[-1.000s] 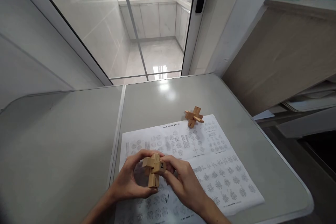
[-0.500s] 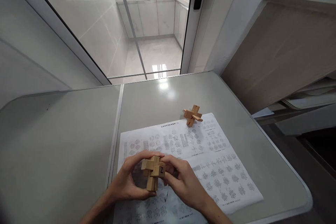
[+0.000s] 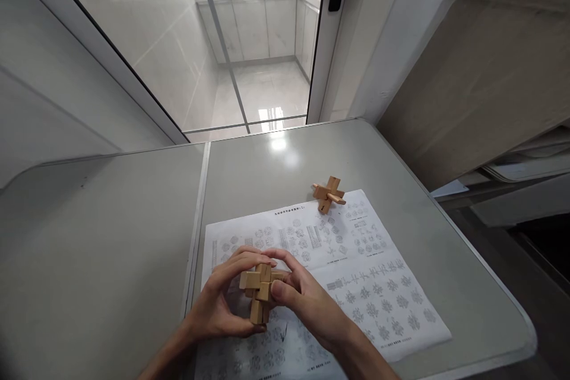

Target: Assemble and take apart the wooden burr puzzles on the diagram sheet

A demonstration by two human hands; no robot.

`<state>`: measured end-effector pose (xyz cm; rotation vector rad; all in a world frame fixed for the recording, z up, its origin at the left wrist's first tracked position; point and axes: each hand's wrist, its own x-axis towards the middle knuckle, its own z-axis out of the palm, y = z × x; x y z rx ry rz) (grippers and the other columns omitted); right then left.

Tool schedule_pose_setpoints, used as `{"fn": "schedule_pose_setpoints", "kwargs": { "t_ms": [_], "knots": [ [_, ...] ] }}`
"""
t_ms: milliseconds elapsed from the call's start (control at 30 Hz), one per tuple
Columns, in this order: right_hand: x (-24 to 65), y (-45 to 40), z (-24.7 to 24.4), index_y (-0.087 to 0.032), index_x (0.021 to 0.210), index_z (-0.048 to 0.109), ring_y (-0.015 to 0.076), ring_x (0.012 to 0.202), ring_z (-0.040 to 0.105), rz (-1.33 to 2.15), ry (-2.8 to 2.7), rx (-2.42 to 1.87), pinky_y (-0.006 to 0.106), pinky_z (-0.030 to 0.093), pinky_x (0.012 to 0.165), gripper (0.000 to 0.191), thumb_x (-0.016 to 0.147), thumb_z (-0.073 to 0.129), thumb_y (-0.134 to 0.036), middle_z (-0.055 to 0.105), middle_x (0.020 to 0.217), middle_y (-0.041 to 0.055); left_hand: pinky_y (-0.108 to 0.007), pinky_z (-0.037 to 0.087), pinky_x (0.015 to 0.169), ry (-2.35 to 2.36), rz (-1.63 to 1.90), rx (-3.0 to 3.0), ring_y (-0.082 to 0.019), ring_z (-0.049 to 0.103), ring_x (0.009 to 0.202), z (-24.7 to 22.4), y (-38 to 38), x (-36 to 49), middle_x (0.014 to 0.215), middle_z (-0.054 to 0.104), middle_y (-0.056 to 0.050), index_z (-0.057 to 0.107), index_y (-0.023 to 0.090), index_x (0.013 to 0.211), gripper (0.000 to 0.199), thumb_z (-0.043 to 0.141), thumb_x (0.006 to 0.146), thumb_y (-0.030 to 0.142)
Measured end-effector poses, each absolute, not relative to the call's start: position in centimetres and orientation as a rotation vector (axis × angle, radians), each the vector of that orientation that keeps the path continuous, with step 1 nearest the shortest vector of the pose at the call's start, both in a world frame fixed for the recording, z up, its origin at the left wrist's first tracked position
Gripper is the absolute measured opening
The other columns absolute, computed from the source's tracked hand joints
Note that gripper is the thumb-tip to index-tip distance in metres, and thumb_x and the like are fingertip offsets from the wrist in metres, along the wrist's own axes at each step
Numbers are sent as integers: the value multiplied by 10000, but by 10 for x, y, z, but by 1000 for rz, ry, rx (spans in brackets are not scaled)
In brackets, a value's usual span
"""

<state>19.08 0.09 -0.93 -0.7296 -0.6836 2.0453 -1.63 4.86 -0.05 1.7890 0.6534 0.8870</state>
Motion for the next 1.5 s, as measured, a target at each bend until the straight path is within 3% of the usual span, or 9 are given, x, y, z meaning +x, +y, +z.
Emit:
{"fn": "schedule_pose_setpoints", "kwargs": {
  "t_ms": [100,233,367,500,600,733,900,1167,1500],
  "knots": [
    [192,0,-9,-241,1461,509,306,1153,721,2046,-693,-734,444,498,1018,745,893,829,-600,750,1218,123,-440,539,993,654,888,1770,-299,669,1113,-1,47,-17,1173,748,-85,671,295,1345,758,970,648,274],
    [197,0,-11,-228,1388,550,282,1035,748,2033,-699,-745,437,546,942,639,922,791,-593,760,1171,124,-407,551,947,664,900,1643,-278,689,1037,-1,50,-24,1174,740,-95,692,271,1328,713,965,683,408],
    [210,-5,-9,-208,1312,596,252,864,747,1980,-746,-873,441,583,845,548,961,717,-610,762,1125,135,-392,549,997,703,964,1459,-311,678,1159,-2,55,-36,1241,722,-115,693,243,1334,739,977,682,442],
    [220,-11,2,-239,1329,607,295,1104,710,1673,-1085,-1260,469,576,968,511,938,778,-520,713,1288,148,-418,528,1073,742,970,1336,-347,656,1255,-5,55,-39,1330,702,-151,678,214,1362,769,973,698,465],
    [220,-13,9,-289,1397,575,307,1121,690,1326,-1442,-1490,498,578,996,565,912,814,-452,676,1348,127,-430,522,1085,762,942,1276,-361,650,1271,-6,54,-37,1341,700,-165,668,198,1385,804,957,708,521],
    [215,-11,7,-323,1456,519,341,1272,619,965,-1743,-1482,532,558,1064,555,954,756,-338,634,1401,113,-414,537,1049,754,939,1226,-345,671,1226,-3,55,-34,1288,717,-158,655,194,1388,811,943,719,549],
    [210,-10,-8,-299,1481,469,359,1374,542,795,-1938,-1391,579,522,1128,549,985,695,-238,627,1422,120,-401,536,1039,750,925,1207,-331,681,1199,-5,53,-34,1253,724,-149,665,188,1360,799,937,715,572],
    [206,-11,-5,-301,1457,525,371,1418,522,763,-1920,-1339,619,483,1172,493,997,701,-270,615,1458,123,-428,510,1087,742,824,1317,-344,650,1265,-4,51,-30,1316,701,-146,658,208,1359,767,923,732,563],
    [201,-9,23,-285,1207,621,281,1170,652,989,-1750,-1211,421,547,1014,133,1082,581,-263,699,1223,85,-468,496,1124,669,786,1418,-344,654,1244,1,51,-26,1307,703,-136,696,227,1339,767,949,693,554]
  ]
}}
